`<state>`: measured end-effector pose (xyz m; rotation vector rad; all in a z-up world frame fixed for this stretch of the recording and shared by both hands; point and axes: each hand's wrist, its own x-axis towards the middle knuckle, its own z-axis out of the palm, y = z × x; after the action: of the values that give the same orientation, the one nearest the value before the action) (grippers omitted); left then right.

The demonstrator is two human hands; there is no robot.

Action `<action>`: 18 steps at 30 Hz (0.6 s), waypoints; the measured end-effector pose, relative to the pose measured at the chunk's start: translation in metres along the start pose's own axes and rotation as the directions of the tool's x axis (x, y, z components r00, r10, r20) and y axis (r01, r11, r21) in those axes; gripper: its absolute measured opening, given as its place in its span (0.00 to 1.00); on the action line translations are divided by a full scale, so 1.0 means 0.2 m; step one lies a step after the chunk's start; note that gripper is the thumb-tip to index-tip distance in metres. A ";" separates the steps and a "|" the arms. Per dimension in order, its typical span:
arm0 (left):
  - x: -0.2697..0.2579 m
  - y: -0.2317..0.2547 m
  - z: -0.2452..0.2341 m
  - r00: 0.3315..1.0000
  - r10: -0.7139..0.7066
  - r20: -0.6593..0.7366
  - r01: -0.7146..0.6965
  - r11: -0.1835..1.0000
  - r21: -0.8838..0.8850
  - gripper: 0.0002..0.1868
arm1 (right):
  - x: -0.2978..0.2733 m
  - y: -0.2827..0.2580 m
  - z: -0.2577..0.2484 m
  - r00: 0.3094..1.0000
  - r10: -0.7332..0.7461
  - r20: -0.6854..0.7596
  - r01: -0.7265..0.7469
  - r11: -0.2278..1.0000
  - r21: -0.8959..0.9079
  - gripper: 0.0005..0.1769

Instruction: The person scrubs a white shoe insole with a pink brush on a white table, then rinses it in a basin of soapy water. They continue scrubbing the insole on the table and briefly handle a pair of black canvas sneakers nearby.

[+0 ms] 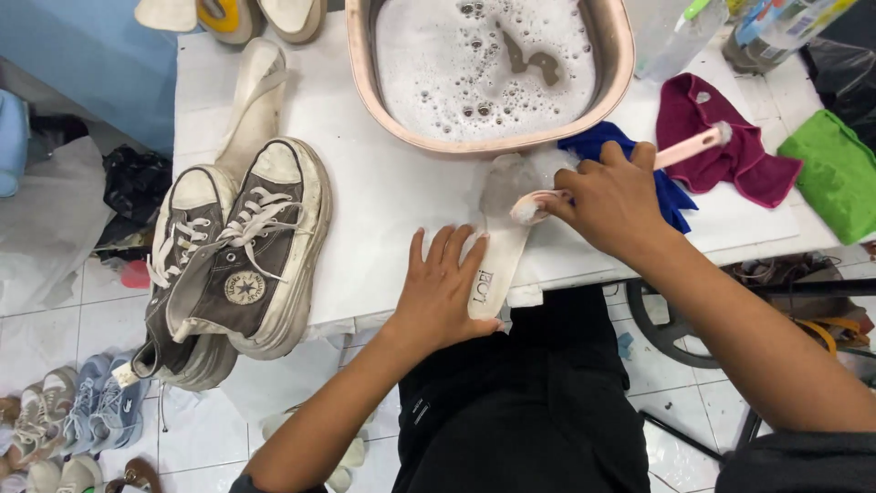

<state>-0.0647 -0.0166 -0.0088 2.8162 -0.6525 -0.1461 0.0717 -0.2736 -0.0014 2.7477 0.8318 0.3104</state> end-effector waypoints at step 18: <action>-0.08 -0.20 0.16 0.917 0.001 -0.400 0.064 0.987 0.148 0.11 | -0.03 -0.06 0.01 1.000 0.011 0.011 -0.011 0.999 0.049 0.25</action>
<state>-0.0674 0.0193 -0.0488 2.8740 -0.5404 0.4867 0.0617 -0.2681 -0.0082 2.7973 0.8328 0.2812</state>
